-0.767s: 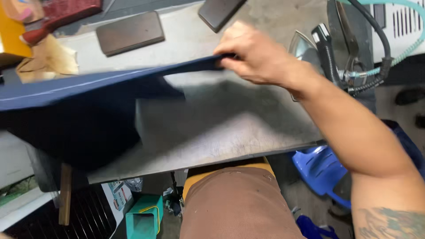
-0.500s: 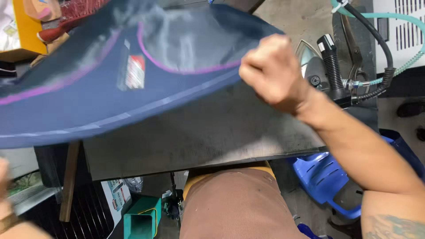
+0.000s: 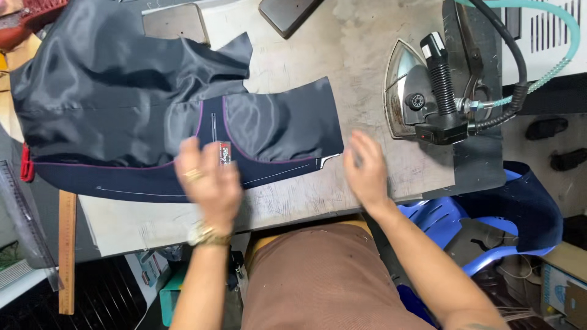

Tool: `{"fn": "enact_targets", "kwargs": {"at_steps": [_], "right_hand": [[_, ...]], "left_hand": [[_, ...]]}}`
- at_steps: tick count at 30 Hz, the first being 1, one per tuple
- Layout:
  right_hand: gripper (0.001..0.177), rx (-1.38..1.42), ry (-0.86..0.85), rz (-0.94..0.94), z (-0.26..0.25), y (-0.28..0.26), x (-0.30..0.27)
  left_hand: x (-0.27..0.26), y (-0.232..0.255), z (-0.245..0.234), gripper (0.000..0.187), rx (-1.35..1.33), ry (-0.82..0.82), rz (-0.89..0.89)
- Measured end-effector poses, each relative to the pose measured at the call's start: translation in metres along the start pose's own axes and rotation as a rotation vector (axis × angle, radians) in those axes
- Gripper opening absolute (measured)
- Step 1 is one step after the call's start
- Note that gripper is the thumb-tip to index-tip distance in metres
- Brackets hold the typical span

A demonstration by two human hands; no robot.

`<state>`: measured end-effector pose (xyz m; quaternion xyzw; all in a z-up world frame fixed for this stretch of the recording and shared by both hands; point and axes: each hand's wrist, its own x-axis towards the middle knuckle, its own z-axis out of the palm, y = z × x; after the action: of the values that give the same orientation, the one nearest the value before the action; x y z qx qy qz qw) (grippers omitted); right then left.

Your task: The person marks fabric with chalk using a template, presses seams with an iron, and trims excess material with shears while constructing a suit jacket.

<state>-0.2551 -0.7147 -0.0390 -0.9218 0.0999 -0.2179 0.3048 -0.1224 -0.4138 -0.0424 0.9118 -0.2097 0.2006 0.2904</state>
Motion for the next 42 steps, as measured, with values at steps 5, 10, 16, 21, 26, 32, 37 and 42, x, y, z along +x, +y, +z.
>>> {"fn": "enact_targets", "kwargs": {"at_steps": [5,10,16,21,26,32,37,42], "right_hand": [[0.057,0.551,0.025,0.825,0.012,0.011,0.011],[0.062,0.587,-0.113,0.93,0.01,0.006,0.027],[0.055,0.555,-0.136,0.998,0.005,-0.004,0.039],[0.047,0.475,-0.118,0.97,0.016,0.005,0.038],[0.051,0.414,-0.165,1.186,0.009,-0.01,0.057],[0.05,0.416,-0.171,1.245,0.008,-0.01,0.064],[0.046,0.433,-0.152,1.249,0.01,-0.006,0.06],[0.046,0.438,-0.137,1.24,0.014,0.001,0.052]], "left_hand": [[-0.014,0.051,0.06,0.052,0.172,-0.425,0.25],[0.001,0.044,0.06,0.041,0.067,-0.452,0.18],[0.083,0.018,0.095,0.017,-0.168,-0.176,0.14],[0.22,-0.039,0.142,0.018,-0.366,0.079,0.033],[0.308,-0.103,0.2,0.03,-0.334,0.003,-0.232],[0.339,-0.157,0.256,0.036,-0.261,0.064,-0.286],[0.342,-0.147,0.269,0.04,-0.206,0.029,-0.332],[0.341,-0.128,0.256,0.042,-0.192,-0.011,-0.341]]}}
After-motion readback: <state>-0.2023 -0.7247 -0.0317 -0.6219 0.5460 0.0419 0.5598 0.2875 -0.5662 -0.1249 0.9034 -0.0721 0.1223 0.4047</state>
